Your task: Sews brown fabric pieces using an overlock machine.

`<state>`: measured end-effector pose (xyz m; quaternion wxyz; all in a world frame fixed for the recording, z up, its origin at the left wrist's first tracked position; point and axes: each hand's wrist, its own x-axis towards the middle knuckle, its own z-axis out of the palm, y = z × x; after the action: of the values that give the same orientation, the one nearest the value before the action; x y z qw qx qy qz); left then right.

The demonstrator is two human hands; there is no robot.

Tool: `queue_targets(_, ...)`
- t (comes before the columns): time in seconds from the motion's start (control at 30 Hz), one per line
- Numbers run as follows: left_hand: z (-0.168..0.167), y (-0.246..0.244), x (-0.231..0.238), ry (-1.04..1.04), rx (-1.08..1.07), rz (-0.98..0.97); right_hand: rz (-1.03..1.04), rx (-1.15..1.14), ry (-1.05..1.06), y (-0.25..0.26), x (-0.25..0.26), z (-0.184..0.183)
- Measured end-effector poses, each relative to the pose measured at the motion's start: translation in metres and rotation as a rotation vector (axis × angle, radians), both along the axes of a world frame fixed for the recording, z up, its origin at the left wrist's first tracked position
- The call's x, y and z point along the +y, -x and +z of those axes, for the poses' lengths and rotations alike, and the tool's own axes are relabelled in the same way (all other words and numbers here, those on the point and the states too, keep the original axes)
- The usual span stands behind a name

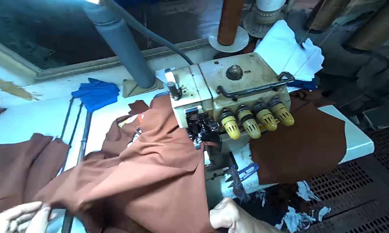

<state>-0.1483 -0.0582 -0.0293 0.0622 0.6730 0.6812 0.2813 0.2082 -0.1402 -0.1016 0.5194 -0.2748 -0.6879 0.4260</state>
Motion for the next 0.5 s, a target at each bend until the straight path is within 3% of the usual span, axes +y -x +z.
queue_targets(0.07, 0.014, -0.019, 0.004, 0.023, -0.074, -0.080, -0.034, -0.065, 0.155, 0.002, -0.014, -0.021)
queue_targets(0.17, 0.023, -0.080, -0.002, -0.079, -0.099, -0.453, -0.145, -0.162, 0.348, 0.004, -0.026, -0.039)
queue_targets(0.23, 0.019, -0.128, -0.011, -0.101, -0.048, -0.624, -0.146, -0.183, 0.352, 0.002, -0.028, -0.042)
queue_targets(0.33, -0.019, -0.169, -0.002, -0.326, 0.122, -0.672, -0.102, -0.167, 0.303, -0.001, -0.027, -0.041)
queue_targets(0.4, -0.038, -0.171, 0.011, -0.441, 0.116, -0.654, -0.145, -0.142, 0.342, -0.005, -0.025, -0.034)
queue_targets(0.5, -0.026, -0.156, 0.010, -0.251, -0.024, -0.691, -0.271, -0.007, 0.479, -0.007, -0.016, -0.016)
